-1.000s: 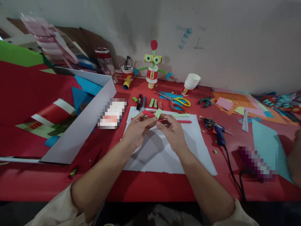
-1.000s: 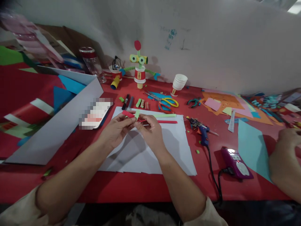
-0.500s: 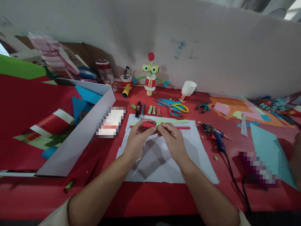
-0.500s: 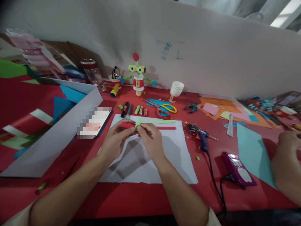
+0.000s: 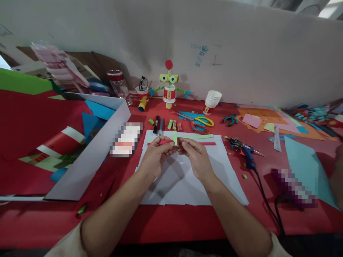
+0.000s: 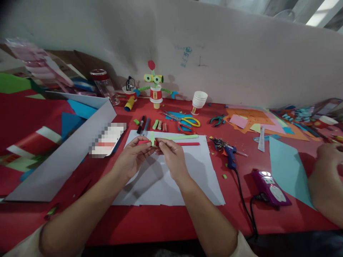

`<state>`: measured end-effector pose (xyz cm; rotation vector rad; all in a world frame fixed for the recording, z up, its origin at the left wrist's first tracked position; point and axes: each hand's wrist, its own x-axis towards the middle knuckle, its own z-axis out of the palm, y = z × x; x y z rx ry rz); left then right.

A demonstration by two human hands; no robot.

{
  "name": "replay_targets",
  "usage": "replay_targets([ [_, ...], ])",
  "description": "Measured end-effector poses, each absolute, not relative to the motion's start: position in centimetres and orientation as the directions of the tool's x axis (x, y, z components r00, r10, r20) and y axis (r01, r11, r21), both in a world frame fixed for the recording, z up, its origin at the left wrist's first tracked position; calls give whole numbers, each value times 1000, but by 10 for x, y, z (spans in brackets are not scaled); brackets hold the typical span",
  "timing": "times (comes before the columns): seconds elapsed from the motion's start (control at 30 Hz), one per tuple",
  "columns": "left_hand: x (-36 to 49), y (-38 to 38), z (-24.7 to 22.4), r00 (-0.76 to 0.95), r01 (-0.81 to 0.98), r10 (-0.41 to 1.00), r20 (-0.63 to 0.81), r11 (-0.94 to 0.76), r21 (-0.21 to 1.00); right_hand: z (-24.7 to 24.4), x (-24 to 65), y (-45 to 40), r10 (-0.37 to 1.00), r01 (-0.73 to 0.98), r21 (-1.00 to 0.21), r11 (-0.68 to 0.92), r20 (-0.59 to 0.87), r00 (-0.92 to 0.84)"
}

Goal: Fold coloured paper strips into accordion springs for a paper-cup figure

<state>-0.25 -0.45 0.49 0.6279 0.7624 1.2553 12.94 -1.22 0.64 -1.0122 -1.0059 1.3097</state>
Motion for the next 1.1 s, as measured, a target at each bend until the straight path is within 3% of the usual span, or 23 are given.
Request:
replay_targets([
  [0.17,-3,-2,5,133,-604,962,-239,270,750,9,129,-16,999,-138,-990,33,32,7],
  [0.53,1,-9,9,83,-408,994,-66,94,908,10,128,-15,995,8,-997,82,82,56],
  [1.1,0,-9,8,73,-395,995,-64,87,915,10,124,-14,994,-291,-951,-105,-111,5],
])
